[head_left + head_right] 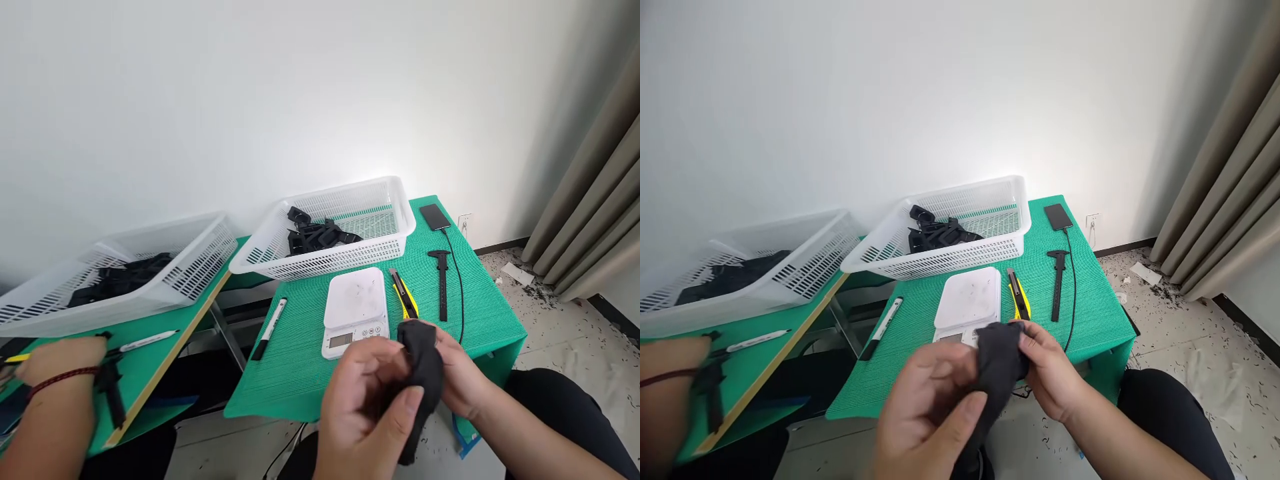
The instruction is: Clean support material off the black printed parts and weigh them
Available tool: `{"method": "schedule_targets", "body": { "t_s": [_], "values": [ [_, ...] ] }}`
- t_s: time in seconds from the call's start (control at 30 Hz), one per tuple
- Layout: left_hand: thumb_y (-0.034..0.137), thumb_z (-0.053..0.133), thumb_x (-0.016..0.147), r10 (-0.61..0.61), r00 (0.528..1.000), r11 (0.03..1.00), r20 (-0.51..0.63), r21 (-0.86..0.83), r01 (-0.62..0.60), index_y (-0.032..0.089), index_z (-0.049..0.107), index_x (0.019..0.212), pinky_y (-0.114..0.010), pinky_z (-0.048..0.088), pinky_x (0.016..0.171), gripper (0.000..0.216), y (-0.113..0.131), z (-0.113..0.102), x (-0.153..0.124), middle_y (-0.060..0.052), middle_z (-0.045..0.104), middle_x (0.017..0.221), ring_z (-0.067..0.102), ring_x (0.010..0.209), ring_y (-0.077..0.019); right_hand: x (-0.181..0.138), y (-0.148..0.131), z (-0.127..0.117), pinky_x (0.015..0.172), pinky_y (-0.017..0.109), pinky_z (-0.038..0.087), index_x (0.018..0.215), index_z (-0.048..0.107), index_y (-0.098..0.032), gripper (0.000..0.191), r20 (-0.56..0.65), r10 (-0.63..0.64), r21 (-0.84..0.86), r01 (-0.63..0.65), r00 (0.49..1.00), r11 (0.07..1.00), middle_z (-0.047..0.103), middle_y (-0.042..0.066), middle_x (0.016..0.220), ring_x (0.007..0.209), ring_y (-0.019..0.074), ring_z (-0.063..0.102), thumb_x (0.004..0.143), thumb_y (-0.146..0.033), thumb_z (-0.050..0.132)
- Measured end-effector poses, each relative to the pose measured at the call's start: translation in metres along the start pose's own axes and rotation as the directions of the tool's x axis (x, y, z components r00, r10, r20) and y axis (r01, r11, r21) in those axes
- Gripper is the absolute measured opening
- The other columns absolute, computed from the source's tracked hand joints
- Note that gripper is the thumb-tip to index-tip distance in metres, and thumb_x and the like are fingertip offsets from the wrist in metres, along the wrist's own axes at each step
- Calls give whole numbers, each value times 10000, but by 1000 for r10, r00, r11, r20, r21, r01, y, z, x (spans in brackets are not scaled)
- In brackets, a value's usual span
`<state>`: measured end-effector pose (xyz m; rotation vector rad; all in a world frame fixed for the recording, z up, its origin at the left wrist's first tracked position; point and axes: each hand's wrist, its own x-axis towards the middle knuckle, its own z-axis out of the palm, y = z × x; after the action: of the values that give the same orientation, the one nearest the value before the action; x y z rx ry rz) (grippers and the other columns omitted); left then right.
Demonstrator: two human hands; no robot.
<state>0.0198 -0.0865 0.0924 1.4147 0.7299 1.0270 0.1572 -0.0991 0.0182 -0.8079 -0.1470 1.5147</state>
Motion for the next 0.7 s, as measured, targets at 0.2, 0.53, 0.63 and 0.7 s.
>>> {"method": "schedule_targets", "body": {
  "t_s": [0.2,0.53,0.63,0.7],
  "values": [
    [145,609,864,92,980,817,177,550,-176,260,687,1139,-372,543,899,308,-45,-1,28,-61,720,1021,677,979,-227,5,8,-2,913,354,484,870,744,-207,394,37,-96,-10,96,995,995,754,39,901,962,235,662,600,-426,929],
    [164,665,820,106,988,838,116,525,-151,301,631,1214,-353,540,830,419,-71,-26,40,-49,624,1042,620,931,-209,4,0,-5,1101,451,409,1060,756,-222,655,124,38,18,-41,992,999,757,93,1139,1294,326,567,682,-757,760],
    [212,678,833,136,985,875,109,454,-171,287,632,1200,-335,533,807,377,-75,-28,39,-53,624,1055,604,899,-195,3,3,-1,1085,441,428,1060,758,-204,525,61,-20,-1,20,998,1000,762,91,1132,1253,314,599,690,-561,866],
    [280,678,861,130,989,904,69,402,-147,270,621,1203,-332,530,818,347,-78,-29,37,-52,620,1025,600,887,-188,4,5,1,1059,436,452,1026,765,-190,495,19,-22,-1,22,1000,1000,770,97,1095,1205,310,628,680,-521,891]
  ]
}}
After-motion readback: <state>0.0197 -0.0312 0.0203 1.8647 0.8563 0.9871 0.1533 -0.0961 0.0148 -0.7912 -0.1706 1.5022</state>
